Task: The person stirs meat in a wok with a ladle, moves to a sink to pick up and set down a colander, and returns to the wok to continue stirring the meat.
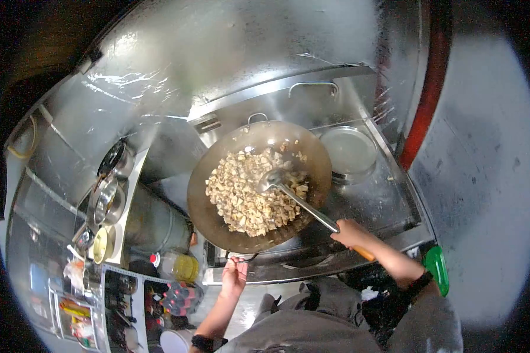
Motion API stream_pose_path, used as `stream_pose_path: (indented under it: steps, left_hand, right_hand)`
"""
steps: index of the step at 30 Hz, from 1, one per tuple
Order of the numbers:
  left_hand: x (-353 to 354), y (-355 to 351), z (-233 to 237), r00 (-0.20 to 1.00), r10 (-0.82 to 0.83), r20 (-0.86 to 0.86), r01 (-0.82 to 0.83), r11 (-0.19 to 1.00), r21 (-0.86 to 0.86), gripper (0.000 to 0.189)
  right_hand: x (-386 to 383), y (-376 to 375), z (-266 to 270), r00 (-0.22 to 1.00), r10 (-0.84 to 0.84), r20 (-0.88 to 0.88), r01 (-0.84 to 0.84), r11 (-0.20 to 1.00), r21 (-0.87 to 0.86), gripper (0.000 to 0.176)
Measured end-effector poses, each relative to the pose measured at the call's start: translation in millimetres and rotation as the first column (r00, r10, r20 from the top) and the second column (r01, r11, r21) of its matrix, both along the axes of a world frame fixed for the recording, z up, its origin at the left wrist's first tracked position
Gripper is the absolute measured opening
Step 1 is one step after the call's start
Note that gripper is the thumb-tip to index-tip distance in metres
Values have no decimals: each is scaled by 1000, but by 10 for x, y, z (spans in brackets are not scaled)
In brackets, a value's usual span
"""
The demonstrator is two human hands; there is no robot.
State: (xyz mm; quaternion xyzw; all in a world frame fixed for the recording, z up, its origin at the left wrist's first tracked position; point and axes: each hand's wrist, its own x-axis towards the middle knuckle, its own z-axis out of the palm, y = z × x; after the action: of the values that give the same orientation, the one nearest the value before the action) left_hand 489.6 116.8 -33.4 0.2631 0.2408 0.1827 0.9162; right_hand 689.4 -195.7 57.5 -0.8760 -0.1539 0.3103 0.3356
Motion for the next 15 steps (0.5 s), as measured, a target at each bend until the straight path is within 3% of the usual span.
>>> stream_pose_path:
  steps: [5, 10, 15]
  left_hand:
    - [-3, -30, 49, 1000, 6, -3, -6, 1000, 15, 12]
    - [6, -61, 76, 999, 31, -36, -29, 998, 48, 12]
    - [9, -102, 44, 996, 80, -34, -78, 996, 51, 13]
  right_hand:
    - [63, 33, -165, 998, 33, -53, -33, 999, 13, 26]
    - [49, 4, -223, 975, -35, -219, 76, 981, 181, 23]
    - [53, 19, -373, 965, -36, -261, 90, 976, 198, 24]
